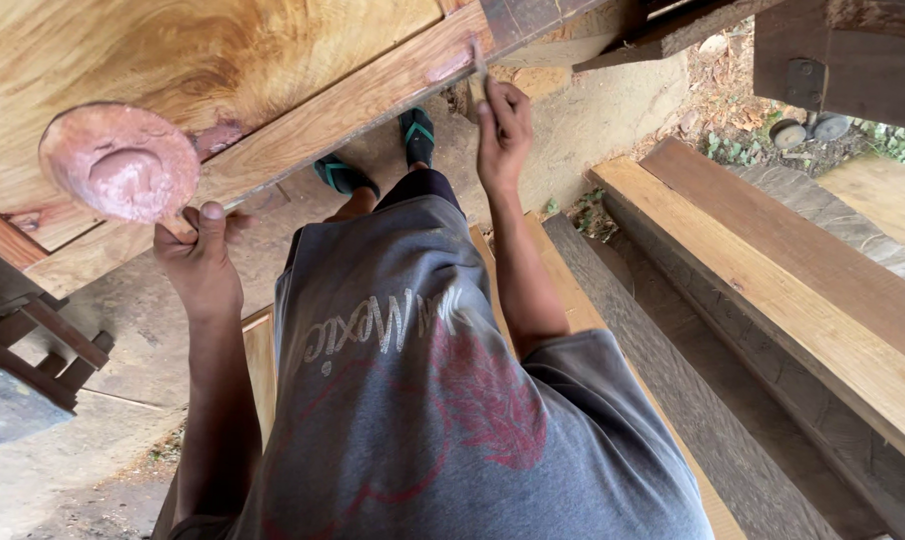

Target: The person applies pink wood filler to a wooden panel using a small putty knife. They spread the filler into the grooves and edges of the panel, occasionally repositioning the panel to reach different areas.

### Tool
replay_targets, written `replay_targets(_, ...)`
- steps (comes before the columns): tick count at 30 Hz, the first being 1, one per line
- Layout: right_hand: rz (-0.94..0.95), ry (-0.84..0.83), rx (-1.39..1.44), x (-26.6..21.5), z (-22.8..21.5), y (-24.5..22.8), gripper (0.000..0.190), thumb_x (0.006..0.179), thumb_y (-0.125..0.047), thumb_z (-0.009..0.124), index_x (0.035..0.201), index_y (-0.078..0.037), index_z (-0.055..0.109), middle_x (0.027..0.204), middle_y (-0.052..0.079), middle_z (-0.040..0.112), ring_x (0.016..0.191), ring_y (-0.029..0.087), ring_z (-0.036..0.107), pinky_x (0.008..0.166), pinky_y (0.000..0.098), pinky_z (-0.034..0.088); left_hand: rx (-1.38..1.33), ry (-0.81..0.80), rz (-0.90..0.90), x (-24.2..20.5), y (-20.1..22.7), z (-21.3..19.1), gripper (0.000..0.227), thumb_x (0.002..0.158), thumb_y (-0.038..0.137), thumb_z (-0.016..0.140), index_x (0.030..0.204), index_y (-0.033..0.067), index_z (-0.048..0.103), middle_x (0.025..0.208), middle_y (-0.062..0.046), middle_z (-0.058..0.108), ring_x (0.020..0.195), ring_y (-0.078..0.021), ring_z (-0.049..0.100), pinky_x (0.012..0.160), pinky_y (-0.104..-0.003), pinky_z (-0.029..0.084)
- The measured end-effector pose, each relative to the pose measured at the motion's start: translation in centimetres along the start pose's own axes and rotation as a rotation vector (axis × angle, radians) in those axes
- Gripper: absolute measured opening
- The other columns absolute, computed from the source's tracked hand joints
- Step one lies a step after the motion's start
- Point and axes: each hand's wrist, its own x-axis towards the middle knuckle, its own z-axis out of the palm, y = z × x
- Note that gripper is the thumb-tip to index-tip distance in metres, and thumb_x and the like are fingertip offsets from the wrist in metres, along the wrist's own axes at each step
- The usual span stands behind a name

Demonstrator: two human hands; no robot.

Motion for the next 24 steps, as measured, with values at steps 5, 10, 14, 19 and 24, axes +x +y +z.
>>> replay_targets(5, -0.162, 0.020, -0.355, 0.5, -1.6, -2.4, 0.033, 0.099, 0.001, 0.071, 0.130, -0.011, 0.072, 0.114, 0.008, 0.063, 0.091, 0.015, 0.060, 0.075, 0.0305, 0.054, 0.138, -0.016, -0.035, 0.2, 0.2, 0.1, 0.021, 0.111, 0.009, 0.070, 0.105, 0.0038, 0.050, 0.089, -0.003, 0.055, 0.082, -0.0208, 0.068, 0.073, -0.032, 0.053)
replay_targets(10, -0.201, -0.141, -0.480, 1.6, -5.5, -4.1, 0.028, 0.098, 0.004, 0.073, 0.121, -0.011, 0.078, 0.110, 0.007, 0.068, 0.078, 0.015, 0.059, 0.058, 0.0300, 0.048, 0.067, -0.023, -0.055, -0.5, -0.2, 0.3, 0.024, 0.114, 0.005, 0.068, 0.104, 0.0044, 0.046, 0.087, -0.003, 0.051, 0.076, -0.0198, 0.068, 0.070, -0.030, 0.053)
replay_targets(14, -0.453, -0.183, -0.549, 4.1, -5.9, -5.4, 0.027, 0.097, 0.000, 0.076, 0.121, -0.012, 0.077, 0.116, 0.007, 0.067, 0.092, 0.018, 0.064, 0.071, 0.0319, 0.057, 0.012, -0.046, -0.043, -0.3, -0.6, 0.8, 0.023, 0.114, 0.004, 0.067, 0.105, 0.0045, 0.046, 0.087, -0.004, 0.052, 0.076, -0.0203, 0.068, 0.071, -0.030, 0.056)
replay_targets(19, -0.499, -0.207, -0.583, 5.4, -6.0, -6.2, 0.026, 0.098, 0.000, 0.075, 0.121, -0.013, 0.076, 0.117, 0.006, 0.068, 0.095, 0.020, 0.066, 0.076, 0.0310, 0.060, 0.018, -0.019, -0.062, -0.9, -0.9, 0.7, 0.027, 0.113, 0.004, 0.068, 0.102, 0.0066, 0.043, 0.087, -0.003, 0.051, 0.078, -0.0218, 0.070, 0.071, -0.031, 0.056)
replay_targets(24, -0.511, -0.261, -0.683, 6.4, -6.4, -4.9, 0.032, 0.097, 0.001, 0.072, 0.124, -0.016, 0.077, 0.117, 0.007, 0.069, 0.091, 0.018, 0.065, 0.073, 0.0306, 0.060, 0.007, -0.020, -0.045, -1.1, -1.5, 0.3, 0.032, 0.115, 0.004, 0.068, 0.099, 0.0069, 0.040, 0.085, -0.003, 0.048, 0.078, -0.0215, 0.069, 0.071, -0.031, 0.055)
